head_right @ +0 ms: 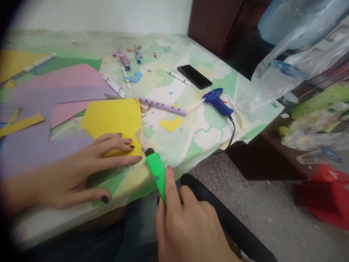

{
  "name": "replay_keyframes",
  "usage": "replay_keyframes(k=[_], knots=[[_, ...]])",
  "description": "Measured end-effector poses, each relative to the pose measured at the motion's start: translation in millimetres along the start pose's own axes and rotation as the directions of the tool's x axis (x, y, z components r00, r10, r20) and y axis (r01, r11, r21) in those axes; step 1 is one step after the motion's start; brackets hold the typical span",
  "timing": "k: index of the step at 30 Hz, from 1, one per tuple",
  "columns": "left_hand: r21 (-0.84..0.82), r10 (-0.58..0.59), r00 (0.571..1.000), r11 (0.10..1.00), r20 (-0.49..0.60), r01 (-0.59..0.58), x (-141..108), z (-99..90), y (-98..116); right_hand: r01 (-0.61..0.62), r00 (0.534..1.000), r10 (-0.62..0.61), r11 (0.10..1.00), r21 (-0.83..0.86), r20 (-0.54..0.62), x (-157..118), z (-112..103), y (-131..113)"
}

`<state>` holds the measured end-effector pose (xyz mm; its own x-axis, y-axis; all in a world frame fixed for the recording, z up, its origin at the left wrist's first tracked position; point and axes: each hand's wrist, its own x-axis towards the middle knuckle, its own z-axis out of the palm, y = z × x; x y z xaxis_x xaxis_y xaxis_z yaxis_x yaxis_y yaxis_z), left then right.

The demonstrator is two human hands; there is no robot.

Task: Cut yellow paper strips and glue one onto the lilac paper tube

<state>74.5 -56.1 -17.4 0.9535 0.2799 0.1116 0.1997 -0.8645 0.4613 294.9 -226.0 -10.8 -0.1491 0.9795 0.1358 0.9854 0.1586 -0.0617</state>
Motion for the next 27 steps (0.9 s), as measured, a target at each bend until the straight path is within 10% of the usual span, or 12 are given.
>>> replay_keyframes(k=[20,27], knots=[[0.030,0.066,0.995,0.997,0.079,-0.068,-3,-10.1,1,0.000,1.000,0.000,0.997,0.082,-0.002,-5,1,3],[0.238,0.021,0.991,0.971,-0.136,0.012,-4,-0.5,3,-0.003,0.998,0.016,0.980,0.200,-0.060,-13,6,12]])
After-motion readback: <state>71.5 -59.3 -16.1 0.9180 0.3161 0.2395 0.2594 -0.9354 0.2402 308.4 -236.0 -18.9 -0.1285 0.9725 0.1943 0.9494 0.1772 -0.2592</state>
